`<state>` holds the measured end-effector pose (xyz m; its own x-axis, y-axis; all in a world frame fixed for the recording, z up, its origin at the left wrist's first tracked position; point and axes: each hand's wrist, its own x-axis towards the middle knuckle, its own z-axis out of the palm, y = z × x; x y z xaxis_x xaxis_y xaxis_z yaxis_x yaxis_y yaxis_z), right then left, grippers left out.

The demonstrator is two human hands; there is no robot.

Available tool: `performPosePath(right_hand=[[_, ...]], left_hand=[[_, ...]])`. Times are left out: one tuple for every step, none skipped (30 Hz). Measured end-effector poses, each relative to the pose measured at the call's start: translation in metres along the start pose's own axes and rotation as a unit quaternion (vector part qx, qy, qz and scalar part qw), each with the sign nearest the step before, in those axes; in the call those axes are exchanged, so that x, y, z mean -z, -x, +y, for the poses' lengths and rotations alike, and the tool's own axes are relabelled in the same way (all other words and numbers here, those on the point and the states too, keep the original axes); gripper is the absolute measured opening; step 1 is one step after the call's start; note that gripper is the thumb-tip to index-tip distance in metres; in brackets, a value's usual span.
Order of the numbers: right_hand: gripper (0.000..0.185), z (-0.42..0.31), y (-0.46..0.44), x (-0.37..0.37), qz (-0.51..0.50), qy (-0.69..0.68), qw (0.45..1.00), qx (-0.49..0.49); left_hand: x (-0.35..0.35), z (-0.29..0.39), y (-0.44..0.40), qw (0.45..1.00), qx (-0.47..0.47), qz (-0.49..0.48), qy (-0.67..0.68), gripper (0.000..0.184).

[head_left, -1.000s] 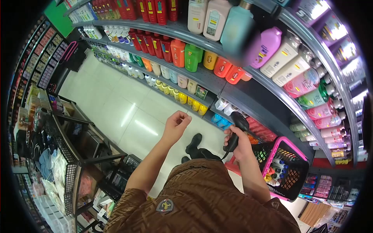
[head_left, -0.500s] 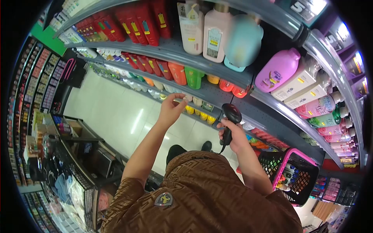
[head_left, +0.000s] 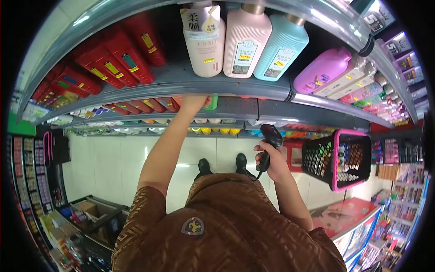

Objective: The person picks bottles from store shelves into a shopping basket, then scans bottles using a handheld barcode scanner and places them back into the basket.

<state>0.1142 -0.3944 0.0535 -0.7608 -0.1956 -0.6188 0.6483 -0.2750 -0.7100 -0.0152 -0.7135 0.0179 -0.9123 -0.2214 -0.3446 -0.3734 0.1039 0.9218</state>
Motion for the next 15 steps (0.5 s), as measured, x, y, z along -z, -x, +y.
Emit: performPosePath(right_hand=[[0.025,0.006,0.001,-0.002,0.006,-0.006,1.0,0.008],[0.023,0.01,0.004,-0.006,0.013,-0.013,1.0,0.009],[0.023,0.017,0.007,-0.007,0.02,-0.019,1.0,0.006],[0.023,0.022,0.008,-0.008,0.03,-0.015,0.999,0.016],[0.024,0.025,0.009,-0.009,0.038,-0.012,0.999,0.03],[0.026,0.027,0.012,-0.009,0.039,-0.006,0.998,0.041],[0.026,0.029,0.013,-0.009,0.041,-0.013,0.998,0.045],[0.027,0.031,0.014,-0.006,0.046,-0.006,0.998,0.045],[0.029,0.033,0.015,-0.003,0.052,0.002,0.998,0.044],[0.029,0.036,0.015,0.001,0.053,-0.003,0.998,0.045],[0.03,0.036,0.011,0.006,0.052,0.007,0.998,0.046],[0.031,0.035,0.008,0.011,0.05,0.017,0.997,0.049],[0.031,0.034,0.005,0.015,0.05,0.016,0.997,0.052],[0.032,0.032,0.003,0.02,0.054,0.036,0.996,0.057],[0.033,0.032,0.002,0.024,0.058,0.057,0.995,0.059]], left_hand=[[0.005,-0.019,-0.015,1.0,0.005,-0.011,-0.003,0.018],[0.01,-0.049,-0.034,0.978,-0.14,0.009,-0.153,0.018],[0.013,-0.068,-0.043,0.913,-0.282,0.03,-0.294,0.019],[0.009,-0.058,-0.028,0.912,-0.284,0.022,-0.297,0.019],[-0.001,-0.048,-0.01,0.938,-0.295,0.037,-0.178,0.021],[-0.008,-0.038,0.008,0.95,-0.302,0.051,-0.056,0.024],[-0.01,-0.038,0.019,0.949,-0.306,0.045,-0.059,0.024],[-0.011,-0.039,0.03,0.96,-0.258,0.044,-0.101,0.02],[-0.013,-0.04,0.042,0.967,-0.208,0.044,-0.142,0.017],[-0.017,-0.04,0.059,0.966,-0.21,0.041,-0.145,0.017],[-0.021,-0.039,0.075,0.97,-0.227,0.031,-0.084,0.026],[-0.023,-0.036,0.091,0.969,-0.243,0.021,-0.023,0.034],[-0.022,-0.033,0.109,0.969,-0.247,0.021,-0.023,0.034],[-0.018,-0.028,0.129,0.962,-0.271,0.011,-0.038,0.033],[-0.014,-0.021,0.147,0.955,-0.292,0.002,-0.054,0.033]])
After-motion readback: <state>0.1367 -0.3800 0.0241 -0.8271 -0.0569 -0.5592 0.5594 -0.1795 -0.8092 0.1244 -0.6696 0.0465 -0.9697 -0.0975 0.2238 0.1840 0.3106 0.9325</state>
